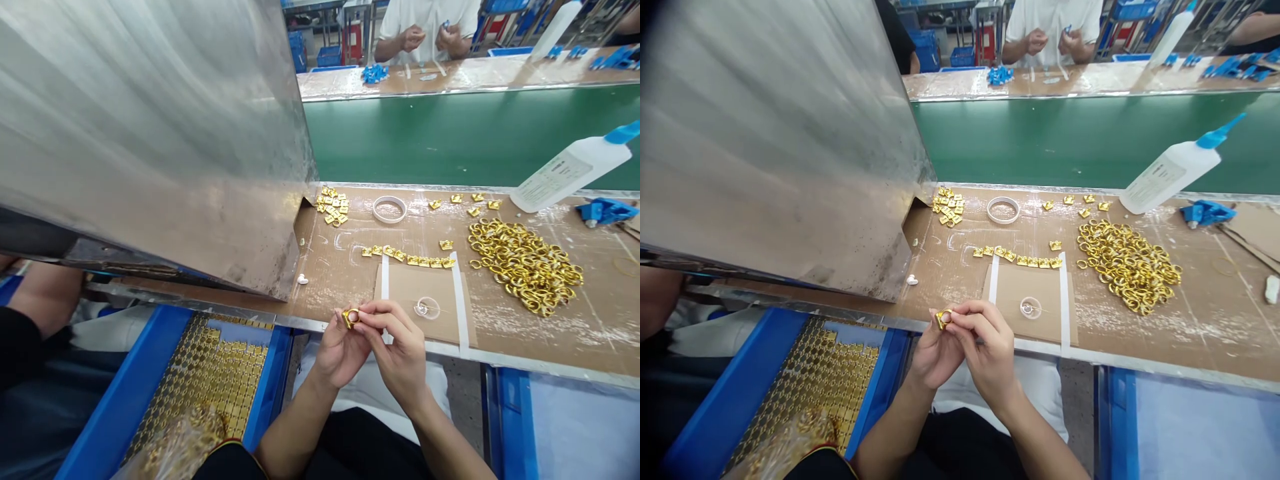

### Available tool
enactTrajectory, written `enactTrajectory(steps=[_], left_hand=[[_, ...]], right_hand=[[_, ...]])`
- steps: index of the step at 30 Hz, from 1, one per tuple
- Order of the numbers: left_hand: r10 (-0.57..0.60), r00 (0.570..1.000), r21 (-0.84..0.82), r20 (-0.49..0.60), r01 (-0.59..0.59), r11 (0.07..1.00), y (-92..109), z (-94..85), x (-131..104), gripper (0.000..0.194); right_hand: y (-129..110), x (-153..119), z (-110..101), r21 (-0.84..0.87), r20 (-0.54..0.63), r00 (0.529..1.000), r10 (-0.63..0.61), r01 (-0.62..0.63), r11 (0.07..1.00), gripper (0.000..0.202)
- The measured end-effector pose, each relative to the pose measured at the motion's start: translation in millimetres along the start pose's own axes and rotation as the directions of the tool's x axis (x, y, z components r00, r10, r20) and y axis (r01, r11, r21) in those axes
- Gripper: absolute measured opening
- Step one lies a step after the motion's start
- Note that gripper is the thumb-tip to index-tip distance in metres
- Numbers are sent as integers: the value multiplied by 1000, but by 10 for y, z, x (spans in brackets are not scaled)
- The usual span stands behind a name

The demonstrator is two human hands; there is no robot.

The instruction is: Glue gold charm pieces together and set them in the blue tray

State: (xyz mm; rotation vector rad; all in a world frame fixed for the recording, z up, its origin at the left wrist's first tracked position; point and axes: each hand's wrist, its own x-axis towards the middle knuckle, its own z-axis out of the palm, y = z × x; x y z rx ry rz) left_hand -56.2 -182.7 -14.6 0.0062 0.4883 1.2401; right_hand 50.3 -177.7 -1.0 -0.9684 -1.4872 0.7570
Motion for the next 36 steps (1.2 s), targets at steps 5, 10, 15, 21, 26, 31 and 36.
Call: enactTrajectory(steps=[5, 10, 15, 21, 26, 31, 36], left_hand=[[-26, 999, -20, -38, 25, 999, 35, 23, -35, 34], [-3, 999, -5, -44, 3, 1000, 57, 47, -58, 35], [-3, 996, -38, -94, 0, 999, 81, 94, -50, 30], [-1, 987, -77, -158, -11, 997, 119, 120, -35, 30], [-14, 985, -81, -169, 0, 997, 125, 88, -33, 28], [0, 991, -6, -136, -1, 1000, 138, 99, -40, 31], [-5, 987, -23, -158, 1, 1000, 157, 85, -43, 27]], right_hand=[[20, -50, 21, -16, -6, 1000, 22, -22, 1000, 10], [27, -31, 6, -8, 30, 1000, -5, 5, 1000, 11], [34, 17, -6, -65, 84, 996, -42, 47, 997, 14], [68, 41, 23, -57, 93, 996, -2, 7, 998, 13], [69, 34, 49, -46, 84, 996, 6, -2, 999, 12], [61, 18, 55, -75, 82, 996, 30, -24, 997, 15], [47, 19, 59, -75, 90, 996, -7, 14, 997, 14]])
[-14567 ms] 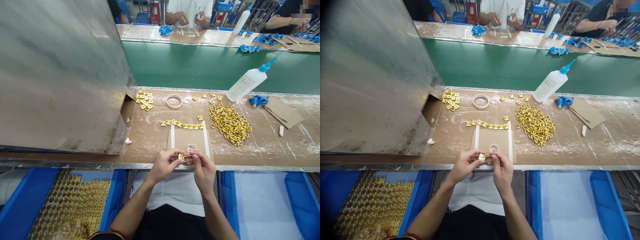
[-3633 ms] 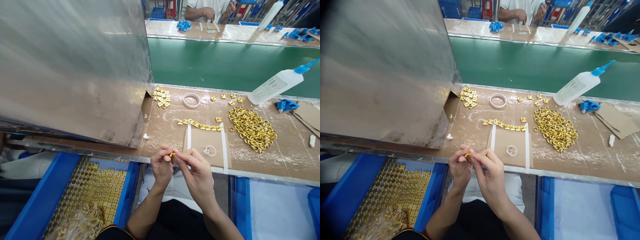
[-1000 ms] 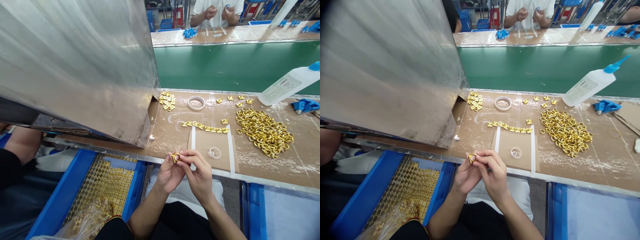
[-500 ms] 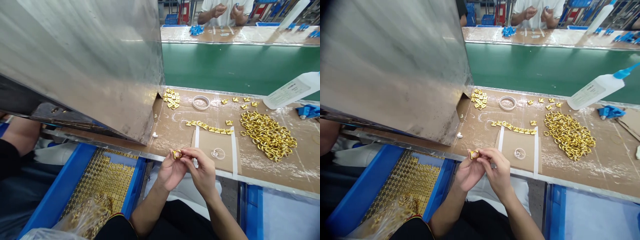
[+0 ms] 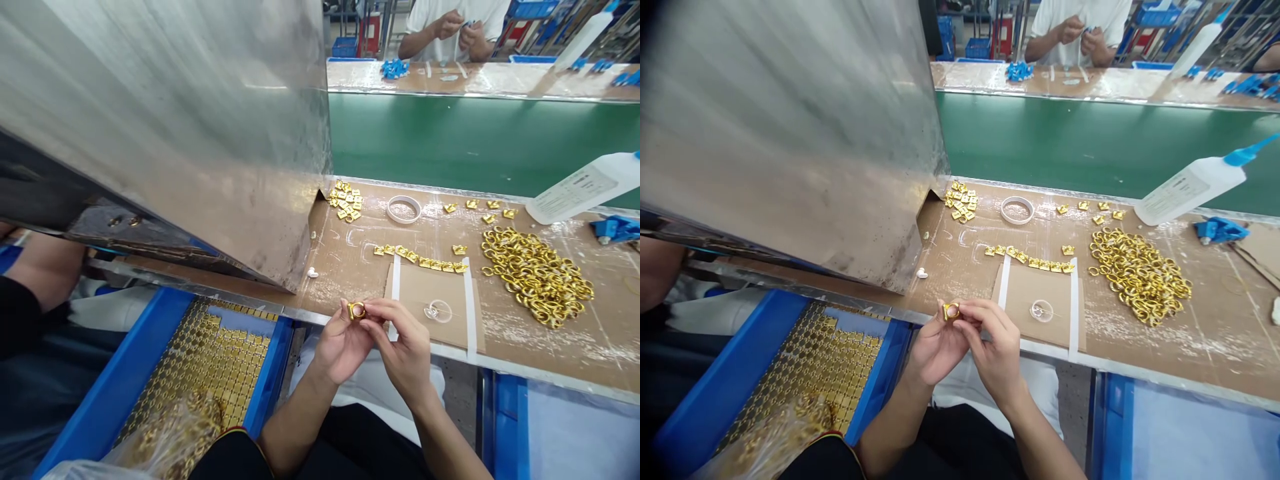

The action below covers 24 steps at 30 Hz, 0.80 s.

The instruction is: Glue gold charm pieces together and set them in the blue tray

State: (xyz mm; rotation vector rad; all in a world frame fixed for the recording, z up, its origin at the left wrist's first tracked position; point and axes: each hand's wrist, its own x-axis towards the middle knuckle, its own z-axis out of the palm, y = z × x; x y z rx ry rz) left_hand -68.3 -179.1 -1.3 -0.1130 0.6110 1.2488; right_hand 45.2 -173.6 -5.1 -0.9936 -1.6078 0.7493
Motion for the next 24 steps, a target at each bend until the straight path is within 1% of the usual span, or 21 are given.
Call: enactTrajectory(steps=[5, 11, 15, 21, 24], left_hand=[[-27, 1000, -51, 14, 28, 998, -4, -21, 3, 24], [-39, 999, -16, 12, 40, 999, -13, -20, 0, 23], [-46, 999, -40, 26, 47, 998, -21, -5, -5, 24], [-64, 998, -91, -3, 63, 994, -45, 16, -2, 26], [-69, 998, -85, -2, 69, 994, -57, 6, 1, 26]], right_hand=[[-12, 1, 7, 10, -15, 1000, -11, 11, 1000, 16], [-20, -19, -3, -19, -18, 1000, -22, 22, 1000, 17], [-34, -33, -31, -34, -2, 999, -35, 35, 999, 20], [-3, -76, -58, -35, -1, 1000, -30, 30, 999, 21], [26, -106, -57, -23, -6, 1000, -25, 25, 999, 22]])
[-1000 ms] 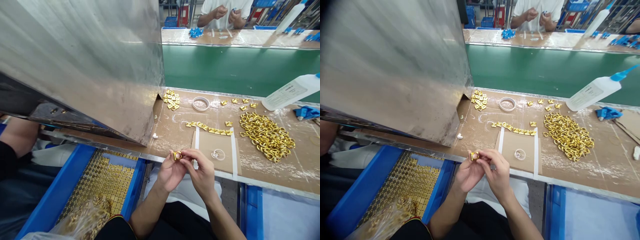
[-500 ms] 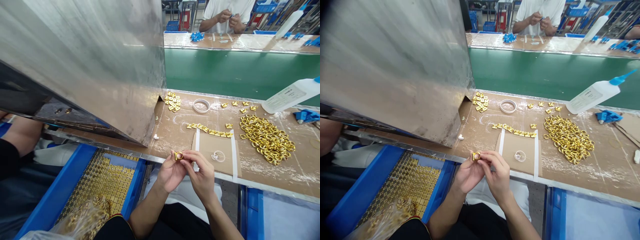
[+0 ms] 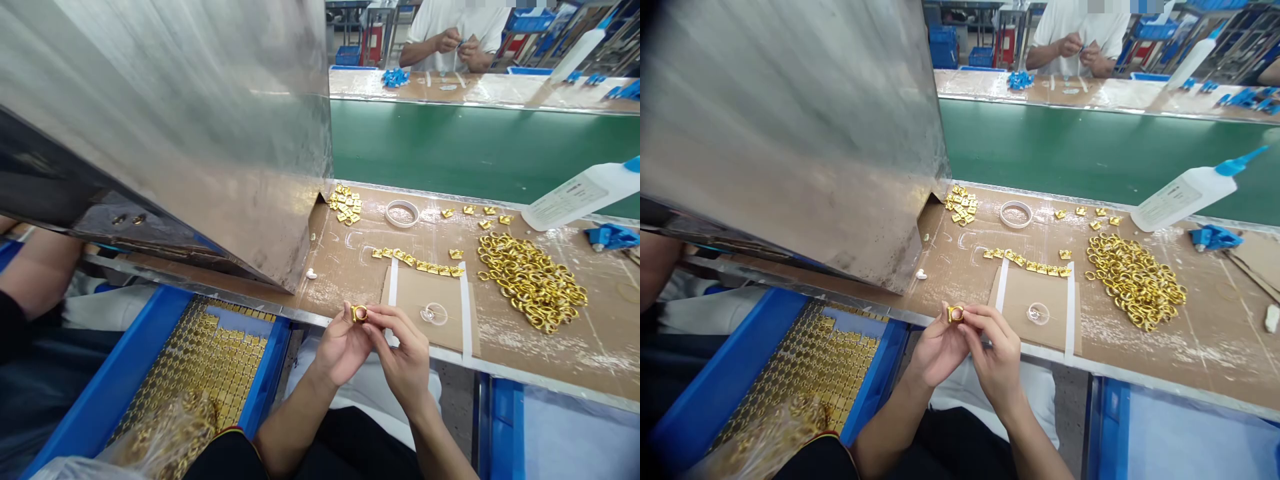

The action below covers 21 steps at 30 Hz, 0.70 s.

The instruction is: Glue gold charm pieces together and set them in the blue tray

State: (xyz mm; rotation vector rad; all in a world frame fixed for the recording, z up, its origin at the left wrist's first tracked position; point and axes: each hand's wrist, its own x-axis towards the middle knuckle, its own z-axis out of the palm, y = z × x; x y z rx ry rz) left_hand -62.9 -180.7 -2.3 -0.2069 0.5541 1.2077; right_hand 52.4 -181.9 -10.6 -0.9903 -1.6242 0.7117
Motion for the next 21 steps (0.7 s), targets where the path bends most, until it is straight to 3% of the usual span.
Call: enactTrajectory(steps=[8, 21], left_hand=[[42, 996, 8, 75, -43, 999, -20, -45, 8, 27], [52, 999, 69, 9, -53, 996, -37, -4, 20, 29]], right_hand=[[16, 14, 1, 27, 6, 1000, 12, -12, 1000, 22], [27, -27, 25, -32, -7, 1000, -13, 13, 999, 18]])
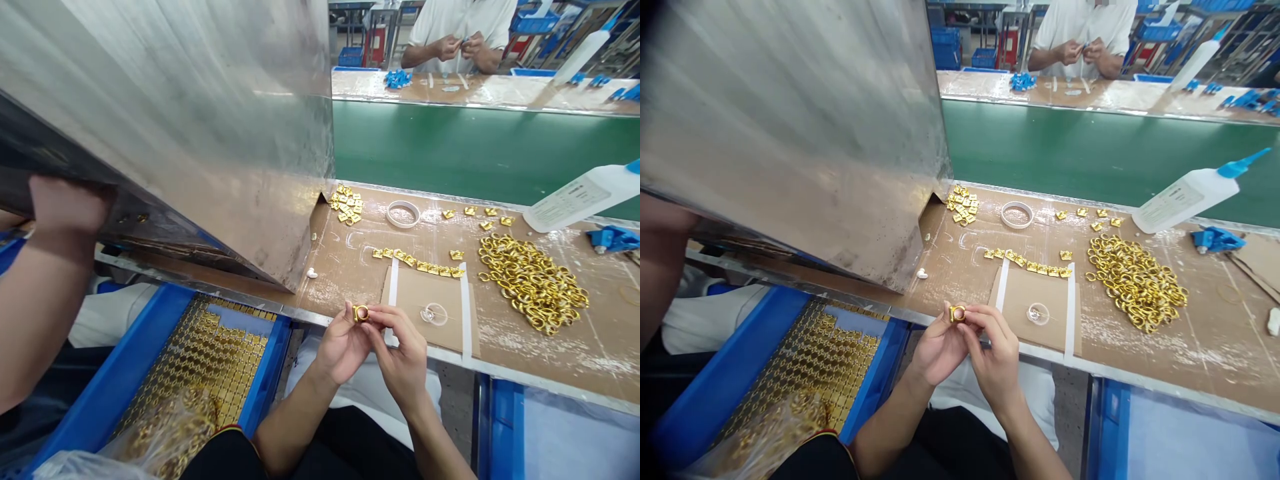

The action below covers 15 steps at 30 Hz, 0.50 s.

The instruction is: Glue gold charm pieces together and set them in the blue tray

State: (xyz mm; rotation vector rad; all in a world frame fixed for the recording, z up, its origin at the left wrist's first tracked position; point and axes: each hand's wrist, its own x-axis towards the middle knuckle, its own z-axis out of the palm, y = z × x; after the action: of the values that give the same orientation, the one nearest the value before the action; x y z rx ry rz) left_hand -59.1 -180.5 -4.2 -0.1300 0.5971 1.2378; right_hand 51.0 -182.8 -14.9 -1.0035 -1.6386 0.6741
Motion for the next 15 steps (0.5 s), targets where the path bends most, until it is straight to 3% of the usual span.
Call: enactTrajectory(steps=[15], left_hand=[[-25, 998, 6, 54, 25, 1000, -63, -4, -3, 30]], right_hand=[[-5, 13, -48, 3, -26, 999, 20, -20, 1000, 16]])
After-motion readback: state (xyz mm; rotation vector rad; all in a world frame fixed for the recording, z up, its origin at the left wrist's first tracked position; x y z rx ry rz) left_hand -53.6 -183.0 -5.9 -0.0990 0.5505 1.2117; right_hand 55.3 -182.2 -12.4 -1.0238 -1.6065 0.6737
